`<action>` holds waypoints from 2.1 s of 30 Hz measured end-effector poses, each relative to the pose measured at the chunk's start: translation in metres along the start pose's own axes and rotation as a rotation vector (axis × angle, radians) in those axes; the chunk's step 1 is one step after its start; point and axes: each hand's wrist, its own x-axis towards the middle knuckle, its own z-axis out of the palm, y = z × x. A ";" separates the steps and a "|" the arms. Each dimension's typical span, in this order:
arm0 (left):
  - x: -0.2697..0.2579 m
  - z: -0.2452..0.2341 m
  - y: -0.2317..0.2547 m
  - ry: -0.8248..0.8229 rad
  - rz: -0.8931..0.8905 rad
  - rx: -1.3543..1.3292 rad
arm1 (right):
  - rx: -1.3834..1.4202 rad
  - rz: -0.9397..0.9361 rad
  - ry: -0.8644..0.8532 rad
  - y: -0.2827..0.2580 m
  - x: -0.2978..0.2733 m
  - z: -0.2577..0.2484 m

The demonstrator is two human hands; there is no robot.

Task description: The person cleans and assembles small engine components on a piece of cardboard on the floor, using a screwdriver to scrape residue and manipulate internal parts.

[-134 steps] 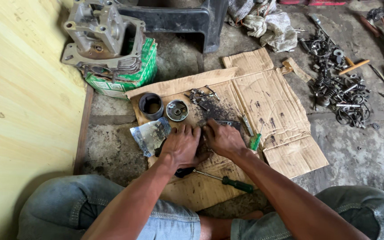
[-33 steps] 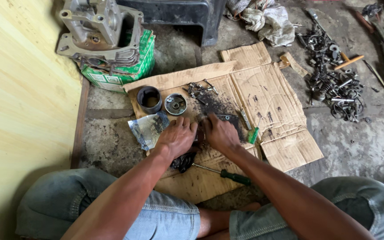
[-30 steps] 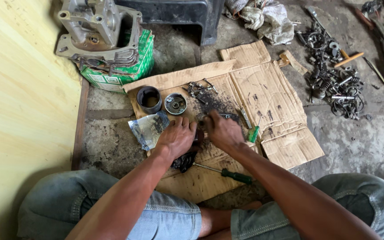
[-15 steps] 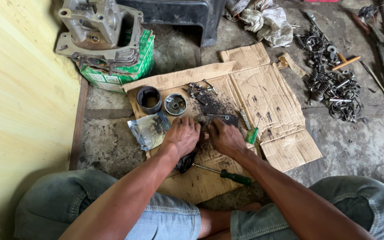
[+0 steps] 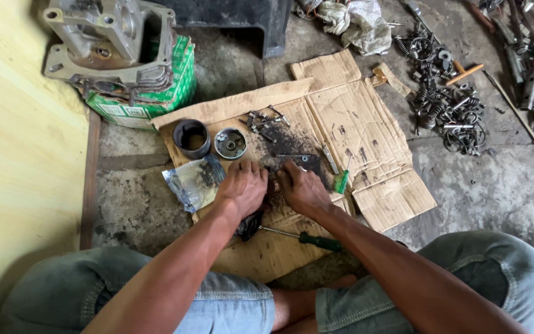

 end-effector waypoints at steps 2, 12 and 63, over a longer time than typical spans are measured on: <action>0.002 -0.003 -0.004 0.001 0.019 0.003 | -0.002 0.007 -0.061 -0.003 0.006 -0.002; 0.008 -0.002 -0.005 -0.024 0.036 -0.055 | -0.062 -0.060 -0.072 0.003 0.006 -0.004; -0.014 -0.025 -0.009 -0.112 -0.035 -0.327 | -0.068 -0.063 0.026 -0.002 -0.006 0.007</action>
